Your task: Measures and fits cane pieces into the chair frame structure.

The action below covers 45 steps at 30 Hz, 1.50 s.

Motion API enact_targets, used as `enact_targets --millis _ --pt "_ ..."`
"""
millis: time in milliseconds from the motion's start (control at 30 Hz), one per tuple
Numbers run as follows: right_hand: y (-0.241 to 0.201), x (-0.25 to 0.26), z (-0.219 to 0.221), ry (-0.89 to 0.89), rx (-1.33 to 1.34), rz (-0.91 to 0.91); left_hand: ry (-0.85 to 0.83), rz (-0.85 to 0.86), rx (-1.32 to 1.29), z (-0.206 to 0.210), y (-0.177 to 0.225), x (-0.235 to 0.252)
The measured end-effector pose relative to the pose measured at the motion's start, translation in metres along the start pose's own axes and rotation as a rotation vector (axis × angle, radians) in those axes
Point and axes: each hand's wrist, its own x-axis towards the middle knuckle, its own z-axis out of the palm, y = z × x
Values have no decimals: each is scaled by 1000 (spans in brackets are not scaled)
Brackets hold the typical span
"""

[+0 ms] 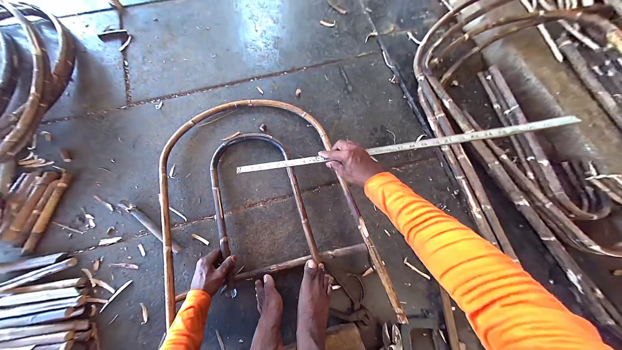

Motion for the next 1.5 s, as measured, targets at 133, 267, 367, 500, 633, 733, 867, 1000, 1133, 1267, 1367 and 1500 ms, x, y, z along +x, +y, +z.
enact_targets --millis 133,267,367,500,633,733,867,1000,1133,1267,1367,1500 --pt "-16 42 6 -49 -43 16 -3 0 7 0 -1 3" --pt "-28 65 11 -78 -71 14 -15 -11 20 0 -2 4" --pt "-29 75 17 -85 -64 15 -15 -18 -3 0 0 3" --pt "-29 79 28 -82 -35 13 -20 -8 -19 1 1 4" --pt "-31 79 32 -101 -23 42 -16 7 0 1 -1 4" --pt "-32 78 33 -113 -23 75 -9 15 2 2 0 3" --pt "-33 83 39 -99 -67 91 -11 7 -7 2 2 3" --pt "-32 89 48 -66 -82 99 -19 4 -17 1 2 2" --pt "-29 97 55 -56 -105 98 -14 0 -31 0 2 2" --pt "-29 99 58 -24 -137 91 -10 10 -36 0 3 2" --pt "-30 100 58 -31 -150 90 -12 -3 -45 1 4 1" --pt "-30 100 60 -34 -164 93 -10 3 -51 1 4 1"
